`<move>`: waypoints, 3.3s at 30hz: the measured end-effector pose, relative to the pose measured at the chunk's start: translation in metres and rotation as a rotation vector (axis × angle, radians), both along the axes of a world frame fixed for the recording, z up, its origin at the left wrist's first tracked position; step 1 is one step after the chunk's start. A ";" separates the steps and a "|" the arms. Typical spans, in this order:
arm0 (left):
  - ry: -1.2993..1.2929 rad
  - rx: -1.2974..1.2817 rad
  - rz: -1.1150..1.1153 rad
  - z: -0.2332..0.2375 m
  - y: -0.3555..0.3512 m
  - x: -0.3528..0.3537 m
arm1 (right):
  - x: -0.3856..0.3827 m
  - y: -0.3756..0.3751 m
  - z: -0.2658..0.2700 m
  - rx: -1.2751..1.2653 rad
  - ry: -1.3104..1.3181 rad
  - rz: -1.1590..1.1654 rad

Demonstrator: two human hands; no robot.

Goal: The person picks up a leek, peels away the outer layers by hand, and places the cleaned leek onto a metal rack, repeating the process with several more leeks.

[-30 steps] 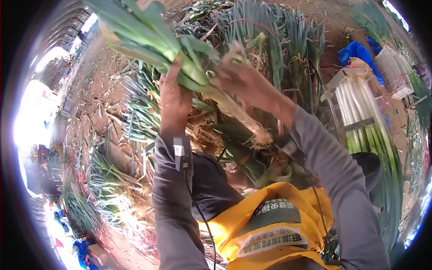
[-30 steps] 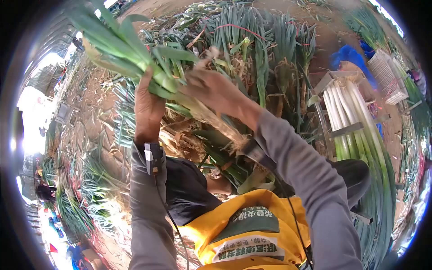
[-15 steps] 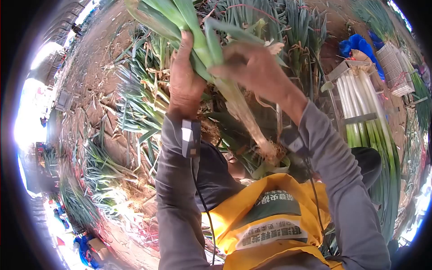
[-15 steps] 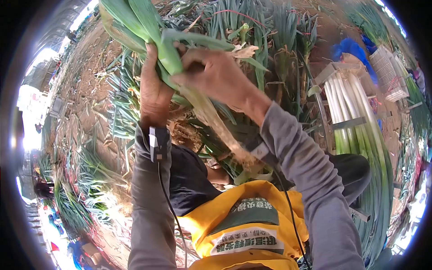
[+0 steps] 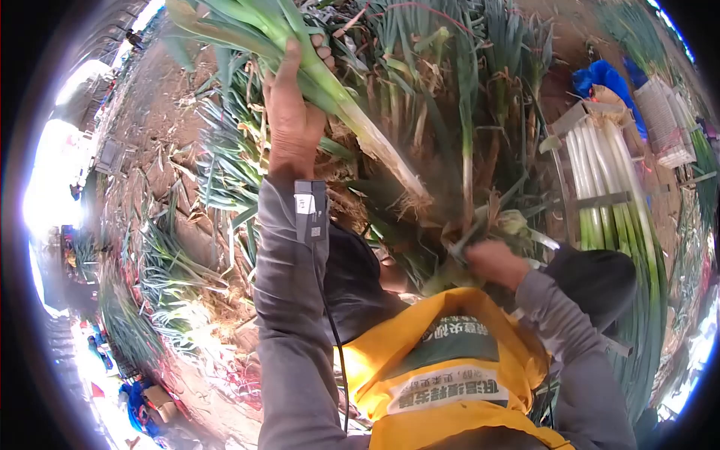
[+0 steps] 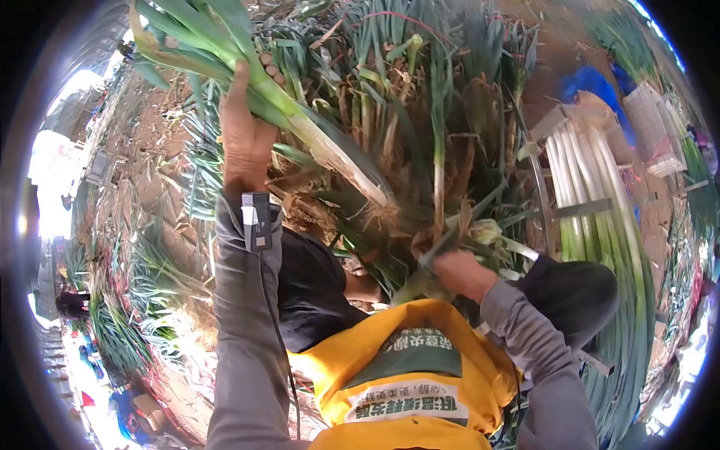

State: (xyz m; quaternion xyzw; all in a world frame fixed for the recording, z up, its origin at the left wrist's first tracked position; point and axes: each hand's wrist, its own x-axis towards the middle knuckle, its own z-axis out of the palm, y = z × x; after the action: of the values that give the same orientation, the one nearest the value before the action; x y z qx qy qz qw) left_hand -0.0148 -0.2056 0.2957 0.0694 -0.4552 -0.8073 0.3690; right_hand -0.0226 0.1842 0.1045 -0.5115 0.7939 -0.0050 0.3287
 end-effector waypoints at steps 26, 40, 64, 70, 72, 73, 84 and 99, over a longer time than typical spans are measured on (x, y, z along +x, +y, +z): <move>0.104 0.006 -0.195 -0.033 -0.005 -0.016 | -0.068 -0.130 0.138 -1.193 -0.882 -0.735; 0.021 0.031 -0.102 -0.023 0.000 0.000 | -0.061 -0.039 0.053 -0.436 -0.035 -0.279; 0.115 0.202 -0.366 -0.028 0.049 -0.049 | -0.079 -0.176 0.188 -1.285 -0.634 -0.531; 0.030 0.172 -0.123 -0.034 0.008 -0.051 | -0.051 -0.124 0.160 -1.291 -0.980 -0.587; 0.042 0.186 -0.096 -0.036 -0.010 -0.044 | -0.053 -0.098 0.150 -1.284 -1.140 -0.658; 0.037 0.181 -0.078 -0.040 -0.019 -0.042 | -0.057 -0.083 0.144 -1.156 -1.108 -0.668; -0.248 -0.789 0.421 -0.045 -0.059 0.018 | -0.013 -0.016 0.012 0.025 -0.108 -0.053; 0.164 0.209 0.207 -0.020 -0.013 -0.024 | -0.051 -0.202 0.138 -0.886 -0.438 -0.479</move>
State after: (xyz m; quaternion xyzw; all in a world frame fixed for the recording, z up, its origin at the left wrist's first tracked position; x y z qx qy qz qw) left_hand -0.0392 -0.2188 0.2757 0.0876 -0.3274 -0.8110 0.4770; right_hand -0.0734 -0.0180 0.2430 -0.3928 0.7230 -0.5201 0.2291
